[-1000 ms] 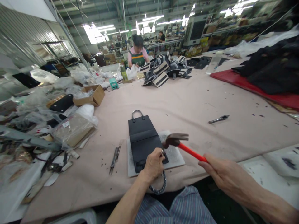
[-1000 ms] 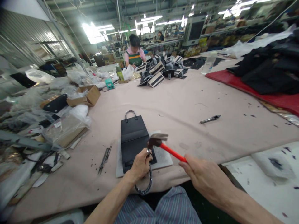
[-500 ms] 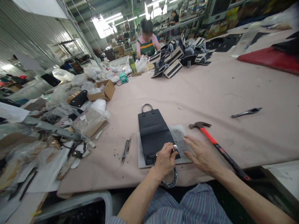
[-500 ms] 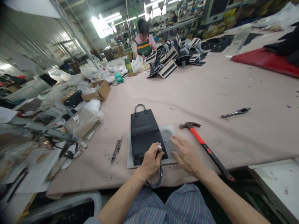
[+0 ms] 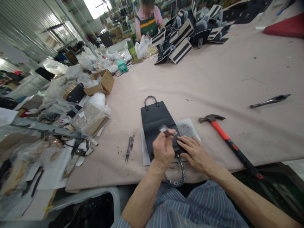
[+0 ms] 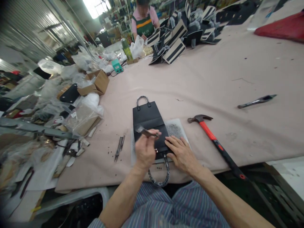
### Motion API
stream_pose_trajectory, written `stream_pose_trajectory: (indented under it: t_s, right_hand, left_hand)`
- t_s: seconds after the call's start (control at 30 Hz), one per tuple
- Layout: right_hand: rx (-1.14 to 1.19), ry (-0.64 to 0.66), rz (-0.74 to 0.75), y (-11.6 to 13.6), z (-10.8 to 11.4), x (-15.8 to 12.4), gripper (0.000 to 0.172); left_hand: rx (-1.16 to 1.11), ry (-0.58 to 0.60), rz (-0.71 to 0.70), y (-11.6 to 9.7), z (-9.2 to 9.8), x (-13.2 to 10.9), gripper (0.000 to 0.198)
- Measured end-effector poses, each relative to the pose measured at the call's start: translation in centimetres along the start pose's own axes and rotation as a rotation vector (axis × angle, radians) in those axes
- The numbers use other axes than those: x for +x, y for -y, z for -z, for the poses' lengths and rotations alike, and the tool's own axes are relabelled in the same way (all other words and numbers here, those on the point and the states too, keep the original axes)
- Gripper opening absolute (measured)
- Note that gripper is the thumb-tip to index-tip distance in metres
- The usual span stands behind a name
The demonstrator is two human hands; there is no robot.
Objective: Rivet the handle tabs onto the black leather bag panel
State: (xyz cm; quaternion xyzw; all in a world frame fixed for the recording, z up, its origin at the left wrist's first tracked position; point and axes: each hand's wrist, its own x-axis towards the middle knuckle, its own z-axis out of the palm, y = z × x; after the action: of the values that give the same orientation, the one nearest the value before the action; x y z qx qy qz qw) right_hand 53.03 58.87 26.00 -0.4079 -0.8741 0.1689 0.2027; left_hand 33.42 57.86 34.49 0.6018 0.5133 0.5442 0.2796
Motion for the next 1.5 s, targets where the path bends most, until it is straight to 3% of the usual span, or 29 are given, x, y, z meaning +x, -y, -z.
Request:
stream_pose_trajectory:
  t_s: [0.07,0.13,0.27,0.33,0.43,0.53,0.63,0.73,0.8,0.87,0.97,1.03,1.23,1.4,1.5]
  right_hand:
    - [0.002,0.023,-0.011,0.2,0.1,0.1,0.052]
    - [0.017,0.037,-0.019,0.2,0.4,0.3,0.053]
    - [0.046,0.048,-0.023,0.1,0.6,0.3,0.049]
    - [0.062,0.038,-0.011,-0.2,0.3,0.1,0.046]
    - [0.069,0.015,0.021,-0.9,-0.5,-0.2,0.045]
    - [0.057,-0.009,0.037,-1.1,-0.8,-0.1,0.042]
    - [0.045,-0.033,0.053,-0.1,-0.1,0.6,0.034]
    - [-0.012,-0.008,0.094,1.6,1.0,1.8,0.027]
    - [-0.1,0.068,0.135,2.6,1.5,2.8,0.023]
    - [-0.23,0.169,0.194,3.3,1.9,3.9,0.016]
    - [-0.386,0.278,0.292,4.0,2.5,5.1,0.012]
    - [-0.42,0.321,0.358,4.4,2.8,5.7,0.014]
    - [-0.466,0.39,0.485,5.8,3.4,6.4,0.012]
    - [-0.41,0.384,0.465,5.3,3.5,6.1,0.014]
    - [-0.349,0.376,0.435,3.7,4.2,5.6,0.017]
  left_hand:
    - [-0.123,-0.181,0.243,0.0,3.2,1.4,0.032]
    - [-0.056,-0.192,0.38,0.9,7.5,1.6,0.035]
    - [0.594,-0.164,0.58,3.7,16.7,-2.1,0.031]
    - [0.912,-0.134,0.669,4.6,20.3,-4.7,0.03]
    - [1.214,-0.094,0.802,5.3,23.6,-7.4,0.032]
    - [1.311,-0.076,0.919,5.6,24.8,-8.1,0.034]
    - [1.42,-0.092,0.858,5.6,24.4,-7.7,0.036]
    - [1.389,-0.084,0.543,5.0,21.5,-7.4,0.029]
    - [1.201,0.035,0.309,4.1,18.2,-7.3,0.019]
    - [1.036,0.23,0.116,3.0,14.4,-7.2,0.013]
    - [0.999,0.481,0.0,1.6,9.5,-6.5,0.009]
    - [1.042,0.591,-0.016,1.1,7.8,-5.7,0.01]
    - [1.174,0.812,-0.144,-0.2,6.8,-4.0,0.018]
    - [1.257,0.814,-0.078,-0.7,4.9,-4.3,0.016]
    - [1.214,0.816,-0.084,0.2,5.1,-4.7,0.015]
